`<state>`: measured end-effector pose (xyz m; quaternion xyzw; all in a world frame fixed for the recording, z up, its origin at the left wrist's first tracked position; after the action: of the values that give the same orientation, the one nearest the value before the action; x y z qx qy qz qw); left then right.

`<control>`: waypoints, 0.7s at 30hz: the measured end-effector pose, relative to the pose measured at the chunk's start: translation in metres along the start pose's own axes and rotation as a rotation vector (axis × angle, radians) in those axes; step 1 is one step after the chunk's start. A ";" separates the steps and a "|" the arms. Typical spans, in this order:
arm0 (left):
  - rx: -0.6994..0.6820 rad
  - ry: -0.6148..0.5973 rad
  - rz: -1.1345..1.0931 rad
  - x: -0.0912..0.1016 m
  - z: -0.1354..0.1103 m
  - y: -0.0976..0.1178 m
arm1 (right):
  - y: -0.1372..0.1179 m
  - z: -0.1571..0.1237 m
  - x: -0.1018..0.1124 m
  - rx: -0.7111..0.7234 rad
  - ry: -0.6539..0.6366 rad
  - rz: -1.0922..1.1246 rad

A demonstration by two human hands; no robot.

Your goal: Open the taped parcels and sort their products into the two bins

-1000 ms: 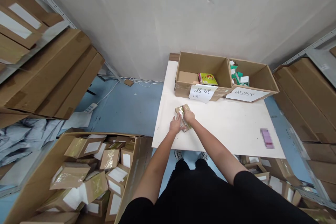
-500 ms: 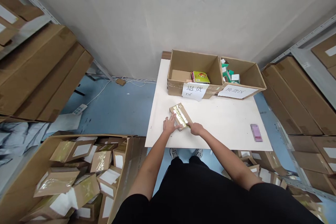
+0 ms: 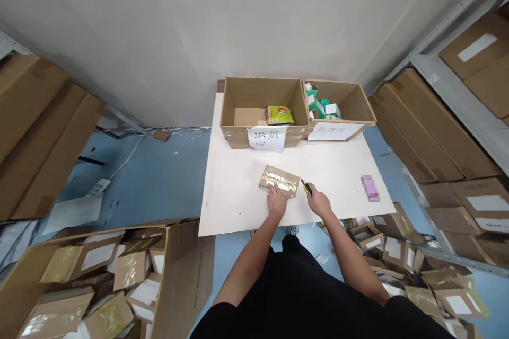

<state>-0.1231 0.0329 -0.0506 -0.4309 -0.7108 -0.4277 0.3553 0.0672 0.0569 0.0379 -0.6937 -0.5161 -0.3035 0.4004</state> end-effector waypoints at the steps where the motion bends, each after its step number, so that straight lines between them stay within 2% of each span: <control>1: -0.001 -0.004 0.012 -0.003 0.002 0.010 | 0.012 0.002 0.008 -0.015 0.026 0.031; 3: -0.009 -0.003 0.048 -0.010 0.007 0.031 | 0.037 0.010 0.019 -0.056 0.039 0.133; 7: -0.093 0.022 0.108 -0.019 0.017 0.082 | 0.085 0.027 0.017 -0.161 -0.018 0.382; 11: -0.246 0.029 0.135 -0.013 0.032 0.118 | 0.119 0.038 0.016 -0.182 -0.007 0.464; 16: -0.386 0.012 0.079 0.009 0.061 0.123 | 0.135 0.049 0.016 -0.133 -0.024 0.472; 21: -0.393 -0.066 0.087 0.005 0.072 0.113 | 0.136 0.057 0.009 -0.093 -0.058 0.524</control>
<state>-0.0313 0.1296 -0.0392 -0.5360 -0.6055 -0.5282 0.2591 0.2006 0.0905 -0.0151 -0.8296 -0.3156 -0.1929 0.4182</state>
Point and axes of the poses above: each hand's wrist, its own z-axis towards the middle knuckle, its own x-axis out of the back of the hand, y = z × x, the point moved 10 cm from there along z, towards the middle knuckle, and after that the axes turned 1 degree about -x, right-handed, at the moved point
